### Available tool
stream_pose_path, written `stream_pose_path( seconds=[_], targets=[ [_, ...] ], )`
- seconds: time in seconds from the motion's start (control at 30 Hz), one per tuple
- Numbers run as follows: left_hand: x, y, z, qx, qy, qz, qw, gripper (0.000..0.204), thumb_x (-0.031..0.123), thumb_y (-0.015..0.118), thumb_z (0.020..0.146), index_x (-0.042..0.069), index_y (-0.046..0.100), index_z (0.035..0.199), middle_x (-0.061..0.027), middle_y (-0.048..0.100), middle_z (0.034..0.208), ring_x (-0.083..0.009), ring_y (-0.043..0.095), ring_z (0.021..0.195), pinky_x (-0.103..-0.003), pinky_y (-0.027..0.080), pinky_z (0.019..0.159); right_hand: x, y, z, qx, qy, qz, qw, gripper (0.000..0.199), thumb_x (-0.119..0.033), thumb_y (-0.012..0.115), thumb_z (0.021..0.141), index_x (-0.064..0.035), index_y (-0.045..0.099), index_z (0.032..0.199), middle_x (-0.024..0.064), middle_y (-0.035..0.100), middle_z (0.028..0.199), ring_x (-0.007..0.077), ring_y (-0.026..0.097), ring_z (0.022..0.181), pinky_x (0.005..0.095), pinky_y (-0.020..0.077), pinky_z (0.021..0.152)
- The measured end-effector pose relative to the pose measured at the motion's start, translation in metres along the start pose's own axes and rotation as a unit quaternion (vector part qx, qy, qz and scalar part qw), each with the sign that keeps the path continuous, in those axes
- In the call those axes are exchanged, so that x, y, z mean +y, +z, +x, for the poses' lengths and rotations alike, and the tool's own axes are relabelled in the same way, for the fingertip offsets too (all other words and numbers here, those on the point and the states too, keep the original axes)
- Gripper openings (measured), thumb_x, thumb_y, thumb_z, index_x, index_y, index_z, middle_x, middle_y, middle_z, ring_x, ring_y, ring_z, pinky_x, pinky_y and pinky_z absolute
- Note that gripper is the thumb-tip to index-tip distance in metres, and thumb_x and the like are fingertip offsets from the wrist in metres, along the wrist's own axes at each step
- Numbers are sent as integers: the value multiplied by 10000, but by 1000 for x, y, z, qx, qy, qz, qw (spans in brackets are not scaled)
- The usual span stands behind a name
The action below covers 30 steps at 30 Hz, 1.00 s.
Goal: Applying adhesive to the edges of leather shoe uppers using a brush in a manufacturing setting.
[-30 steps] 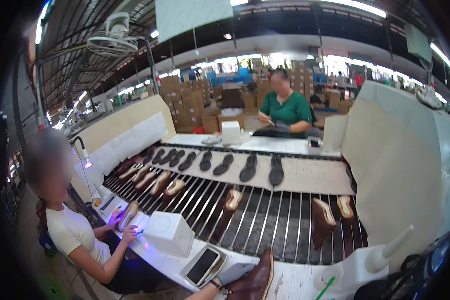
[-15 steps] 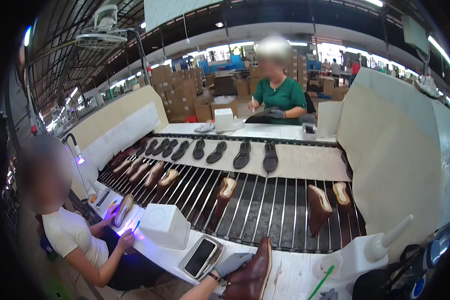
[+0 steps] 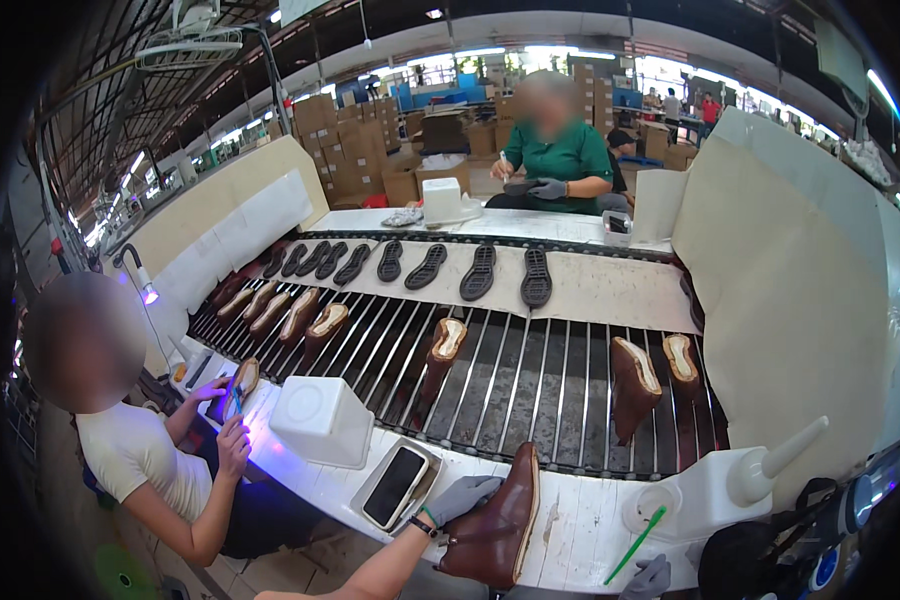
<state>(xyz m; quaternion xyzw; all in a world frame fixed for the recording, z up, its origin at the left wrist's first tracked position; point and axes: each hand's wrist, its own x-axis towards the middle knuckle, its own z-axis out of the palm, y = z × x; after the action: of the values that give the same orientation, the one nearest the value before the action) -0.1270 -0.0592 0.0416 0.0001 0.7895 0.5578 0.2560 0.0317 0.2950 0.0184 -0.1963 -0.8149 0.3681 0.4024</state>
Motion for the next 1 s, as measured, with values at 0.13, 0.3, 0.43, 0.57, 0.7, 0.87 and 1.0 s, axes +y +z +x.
stream_pose_path(
  seconds=[0.13, 0.3, 0.43, 0.57, 0.7, 0.87, 1.0],
  targets=[
    [-1, 2, 1, 8, 5, -12, 1000, 488, 412, 497, 998, 49, 624, 1298, -75, 710, 1056, -125, 583, 824, -279, 478, 784, -7, -1, 1, -1, 29, 9, 1000, 385, -182, 483, 1003, -8, 564, 670, 135, 616, 622, 250, 506, 519, 385, 384, 507],
    [3, 1, 0, -1, -14, -12, 1000, 478, 394, 491, 1003, 48, 614, 1308, -77, 706, 1077, -129, 590, 847, -279, 481, 800, -18, -1, 3, 2, 87, 10, 996, 399, -204, 475, 1008, -8, 568, 673, 133, 623, 628, 234, 509, 518, 384, 391, 509],
    [7, 0, -5, 13, -9, -21, 1000, 462, 375, 501, 1001, 39, 618, 1295, -76, 705, 1081, -125, 594, 868, -282, 484, 810, -7, 1, -1, -2, 102, 8, 995, 400, -215, 479, 1014, -8, 571, 684, 124, 623, 639, 222, 504, 512, 372, 401, 512],
    [16, 8, -22, 181, 157, 137, 961, 363, 259, 531, 977, 19, 645, 1223, -135, 721, 1004, -212, 694, 888, -349, 524, 782, 23, 7, -2, 24, 48, -28, 998, 509, -215, 424, 1024, 19, 569, 596, 121, 510, 530, 241, 467, 462, 394, 385, 528],
    [33, 31, -48, 395, 282, 89, 870, 342, 71, 598, 899, -25, 614, 1227, -160, 716, 944, -264, 712, 840, -379, 547, 745, 41, 2, -7, -18, 86, -53, 995, 427, -199, 479, 985, 8, 598, 630, 147, 572, 610, 287, 540, 560, 421, 414, 569],
    [63, 48, -62, 574, 453, 118, 672, 282, 81, 509, 935, -32, 589, 1181, -146, 702, 886, -314, 663, 834, -413, 511, 861, 32, 10, -14, 20, 22, -54, 998, 318, -186, 577, 922, -55, 643, 640, 171, 573, 627, 351, 546, 598, 454, 408, 562],
    [70, 45, -66, 547, 457, 86, 696, 278, 135, 494, 958, -39, 594, 1150, -153, 699, 878, -310, 656, 825, -417, 510, 855, 18, 11, -14, 29, 43, -76, 996, 367, -206, 583, 930, -70, 639, 594, 116, 599, 612, 309, 570, 587, 430, 434, 563]
  ],
)
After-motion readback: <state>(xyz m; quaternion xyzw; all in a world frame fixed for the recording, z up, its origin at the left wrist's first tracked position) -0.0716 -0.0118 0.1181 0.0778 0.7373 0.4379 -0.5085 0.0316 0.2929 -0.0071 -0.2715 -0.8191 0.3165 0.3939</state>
